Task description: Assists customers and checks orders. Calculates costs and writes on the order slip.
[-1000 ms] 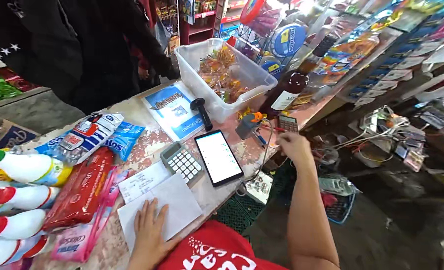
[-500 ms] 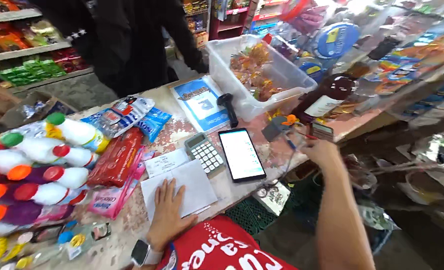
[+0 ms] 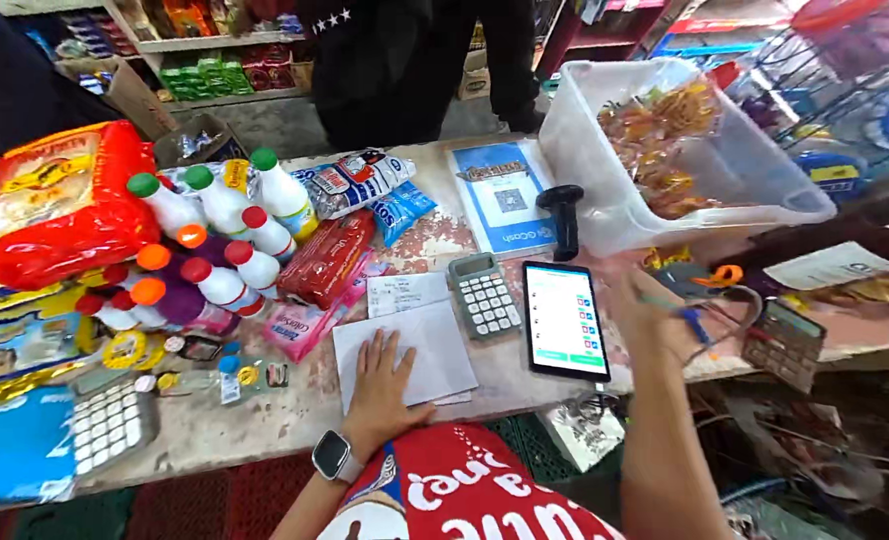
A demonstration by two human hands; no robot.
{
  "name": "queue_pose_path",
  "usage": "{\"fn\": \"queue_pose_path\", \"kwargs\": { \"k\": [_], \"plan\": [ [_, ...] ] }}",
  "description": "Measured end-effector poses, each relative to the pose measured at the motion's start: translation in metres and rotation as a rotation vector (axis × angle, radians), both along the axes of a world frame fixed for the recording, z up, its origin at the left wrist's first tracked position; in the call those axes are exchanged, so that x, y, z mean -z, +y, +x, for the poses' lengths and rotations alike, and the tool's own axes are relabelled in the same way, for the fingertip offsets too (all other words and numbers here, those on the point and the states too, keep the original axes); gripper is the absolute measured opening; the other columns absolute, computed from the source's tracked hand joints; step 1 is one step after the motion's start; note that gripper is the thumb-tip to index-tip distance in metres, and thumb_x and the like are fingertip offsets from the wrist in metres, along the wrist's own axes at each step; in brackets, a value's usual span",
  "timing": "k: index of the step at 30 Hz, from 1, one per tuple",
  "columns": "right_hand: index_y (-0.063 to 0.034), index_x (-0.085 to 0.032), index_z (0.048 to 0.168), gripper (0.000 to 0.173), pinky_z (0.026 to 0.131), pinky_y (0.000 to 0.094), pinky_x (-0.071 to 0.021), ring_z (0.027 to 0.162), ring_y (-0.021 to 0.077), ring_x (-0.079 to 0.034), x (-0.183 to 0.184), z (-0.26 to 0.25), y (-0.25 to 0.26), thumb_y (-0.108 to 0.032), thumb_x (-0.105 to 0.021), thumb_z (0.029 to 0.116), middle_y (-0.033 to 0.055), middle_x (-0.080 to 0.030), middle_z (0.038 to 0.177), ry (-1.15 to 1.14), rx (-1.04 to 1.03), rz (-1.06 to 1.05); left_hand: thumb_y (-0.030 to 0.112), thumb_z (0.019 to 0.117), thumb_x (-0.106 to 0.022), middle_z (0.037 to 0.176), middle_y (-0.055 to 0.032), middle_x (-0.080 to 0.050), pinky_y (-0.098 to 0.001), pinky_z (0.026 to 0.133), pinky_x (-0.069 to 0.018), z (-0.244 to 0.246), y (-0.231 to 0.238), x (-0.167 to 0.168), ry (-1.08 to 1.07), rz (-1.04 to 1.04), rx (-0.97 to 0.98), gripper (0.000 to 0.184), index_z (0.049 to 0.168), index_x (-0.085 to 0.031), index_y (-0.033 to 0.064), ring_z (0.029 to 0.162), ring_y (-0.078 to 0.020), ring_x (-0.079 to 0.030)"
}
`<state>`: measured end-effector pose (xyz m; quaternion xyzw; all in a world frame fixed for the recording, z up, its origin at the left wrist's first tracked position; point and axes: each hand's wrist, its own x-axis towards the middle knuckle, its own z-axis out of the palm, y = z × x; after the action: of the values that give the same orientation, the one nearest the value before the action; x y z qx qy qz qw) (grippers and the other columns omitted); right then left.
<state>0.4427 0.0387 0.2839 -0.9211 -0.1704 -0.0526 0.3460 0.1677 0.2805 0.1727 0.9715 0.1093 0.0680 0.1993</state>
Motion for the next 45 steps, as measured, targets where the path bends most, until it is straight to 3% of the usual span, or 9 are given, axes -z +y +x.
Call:
{"fn": "queue_pose_path", "kwargs": {
  "k": [2, 4, 6, 8, 13, 17, 20, 27, 45],
  "plan": [
    [0.0099, -0.061, 0.131, 0.035, 0.102, 0.0611, -0.0474, 0.115, 0.0495, -0.063, 0.007, 0.023, 0.023, -0.014, -0.048, 0.1077, 0.0353, -0.065, 0.122, 0.026, -0.012, -0.12, 0.081, 0.0751, -0.063, 0.153, -0.0263, -0.047, -0.0738, 0.114, -0.0263, 0.0, 0.001, 0.004, -0.046, 0.039, -0.002, 0.094, 0.14, -0.063, 0.0125, 0.145, -0.0532, -0.035],
    [0.0065, -0.062, 0.129, 0.033, 0.095, 0.0645, -0.0499, 0.11, 0.0505, -0.065, 0.018, 0.039, 0.044, -0.014, -0.048, 0.1079, 0.0333, -0.066, 0.118, -0.005, 0.045, -0.179, 0.083, 0.0752, -0.06, 0.152, -0.0271, -0.048, -0.0742, 0.113, -0.0262, 0.0, 0.001, 0.006, -0.071, 0.054, 0.008, 0.095, 0.139, -0.064, 0.0116, 0.144, -0.0541, -0.036],
    [0.005, -0.066, 0.12, 0.028, 0.09, 0.062, -0.053, 0.104, 0.0479, -0.067, 0.03, 0.047, 0.051, -0.016, -0.053, 0.1055, 0.0296, -0.068, 0.111, -0.239, 0.078, -0.158, 0.084, 0.0758, -0.057, 0.151, -0.027, -0.049, -0.0744, 0.112, -0.0272, 0.0, 0.0, 0.008, -0.09, 0.075, 0.014, 0.096, 0.137, -0.065, 0.0114, 0.143, -0.0545, -0.038],
    [0.0021, -0.07, 0.118, 0.031, 0.1, 0.0604, -0.049, 0.116, 0.0448, -0.064, 0.026, 0.044, 0.042, -0.022, -0.06, 0.1014, 0.0251, -0.068, 0.122, -0.498, 0.164, -0.094, 0.085, 0.0757, -0.057, 0.151, -0.0267, -0.049, -0.0741, 0.113, -0.0263, 0.001, 0.001, 0.007, -0.078, 0.075, 0.006, 0.096, 0.137, -0.066, 0.0115, 0.144, -0.0539, -0.038],
    [0.0048, -0.06, 0.13, 0.068, 0.116, 0.0688, -0.0254, 0.141, 0.055, -0.039, 0.014, 0.04, -0.038, -0.042, -0.078, 0.0846, 0.0328, -0.051, 0.146, -0.46, 0.65, 0.008, 0.084, 0.0754, -0.054, 0.149, -0.0267, -0.052, -0.0729, 0.112, -0.0292, 0.0, 0.0, 0.007, -0.099, 0.098, 0.004, 0.095, 0.135, -0.067, 0.0111, 0.141, -0.0536, -0.041],
    [0.0126, -0.035, 0.143, 0.093, 0.099, 0.0405, -0.052, 0.117, 0.0333, -0.061, 0.036, 0.046, -0.073, -0.024, -0.09, 0.0772, 0.0328, -0.052, 0.135, -0.199, 0.675, 0.406, 0.086, 0.076, -0.05, 0.148, -0.0277, -0.052, -0.0744, 0.11, -0.0296, 0.0, 0.0, 0.008, -0.102, 0.114, 0.011, 0.098, 0.134, -0.068, 0.0097, 0.14, -0.0556, -0.041],
    [0.0142, -0.028, 0.146, 0.092, 0.103, 0.0351, -0.0517, 0.124, 0.031, -0.058, 0.05, 0.044, -0.077, -0.009, -0.086, 0.0795, 0.0329, -0.05, 0.139, -0.049, 0.547, 0.558, 0.088, 0.0776, -0.045, 0.148, -0.0283, -0.052, -0.0739, 0.111, -0.0291, 0.0, 0.001, 0.009, -0.108, 0.132, 0.019, 0.1, 0.135, -0.067, 0.01, 0.14, -0.055, -0.041],
    [0.0128, -0.038, 0.142, 0.087, 0.106, 0.0382, -0.05, 0.122, 0.0319, -0.06, 0.074, 0.052, -0.083, -0.012, -0.088, 0.0765, 0.0309, -0.055, 0.134, -0.105, 0.53, 0.428, 0.089, 0.0786, -0.043, 0.149, -0.0291, -0.05, -0.0724, 0.111, -0.0289, -0.001, 0.002, 0.008, -0.096, 0.157, 0.035, 0.101, 0.136, -0.065, 0.0084, 0.14, -0.0556, -0.041],
    [0.0171, -0.037, 0.143, 0.094, 0.108, 0.0413, -0.0479, 0.124, 0.04, -0.059, 0.076, 0.049, -0.158, -0.025, -0.089, 0.0767, 0.0382, -0.052, 0.137, -0.282, 0.642, 0.2, 0.087, 0.0798, -0.044, 0.15, -0.0274, -0.05, -0.0727, 0.112, -0.0281, -0.004, 0.003, 0.011, -0.079, 0.143, 0.027, 0.099, 0.138, -0.065, 0.0102, 0.142, -0.0538, -0.04]
  ]
}}
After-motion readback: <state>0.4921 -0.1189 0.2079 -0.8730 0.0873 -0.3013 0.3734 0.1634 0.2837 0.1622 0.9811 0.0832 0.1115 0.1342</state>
